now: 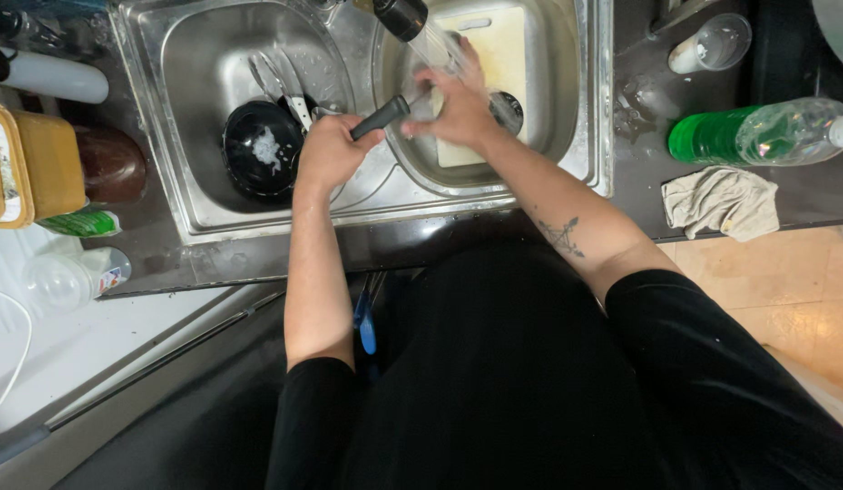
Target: The person washes dishes at a double kitchen sink. They scrub a metal bowl with a sponge, rinse a knife and a cutting board under running water, scrub a black pan, and wash utensils and other dishes one at a time, rinsing each under the faucet.
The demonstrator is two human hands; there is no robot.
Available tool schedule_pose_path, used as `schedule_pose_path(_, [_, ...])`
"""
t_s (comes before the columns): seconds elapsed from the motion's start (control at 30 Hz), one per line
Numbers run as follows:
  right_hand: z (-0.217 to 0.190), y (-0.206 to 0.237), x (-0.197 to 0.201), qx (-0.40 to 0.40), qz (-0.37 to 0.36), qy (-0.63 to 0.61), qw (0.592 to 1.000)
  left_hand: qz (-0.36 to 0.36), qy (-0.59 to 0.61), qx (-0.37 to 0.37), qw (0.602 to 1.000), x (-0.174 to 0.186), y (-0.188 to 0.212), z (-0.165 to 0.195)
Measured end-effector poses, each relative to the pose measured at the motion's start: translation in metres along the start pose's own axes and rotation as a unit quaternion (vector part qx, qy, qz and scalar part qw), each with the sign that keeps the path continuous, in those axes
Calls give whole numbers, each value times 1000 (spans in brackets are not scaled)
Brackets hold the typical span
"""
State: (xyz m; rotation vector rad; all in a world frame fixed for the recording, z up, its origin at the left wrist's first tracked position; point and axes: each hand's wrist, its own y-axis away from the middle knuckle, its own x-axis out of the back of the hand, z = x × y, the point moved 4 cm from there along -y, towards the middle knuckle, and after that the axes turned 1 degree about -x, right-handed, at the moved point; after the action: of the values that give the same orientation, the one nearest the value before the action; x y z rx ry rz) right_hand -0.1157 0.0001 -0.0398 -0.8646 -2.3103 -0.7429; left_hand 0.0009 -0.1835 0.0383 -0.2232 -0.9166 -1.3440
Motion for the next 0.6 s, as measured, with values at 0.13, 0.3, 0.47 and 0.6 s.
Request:
schedule_pose_path(0.13, [11,-19,11,48,-98,-76,991,-16,15,-27,999,1,-5,2])
schedule_pose_path(0.3, [43,-29,29,30,-80,-96,992,-32,46,-32,998,-1,-3,-2])
schedule_pose_path(0.47, [44,-23,27,82,19,16,996,-36,50,-46,997,-8,-4,6])
schedule_pose_path(0.6, [55,-31,24,89,23,-38,995,-37,26,-21,999,-8,-5,8])
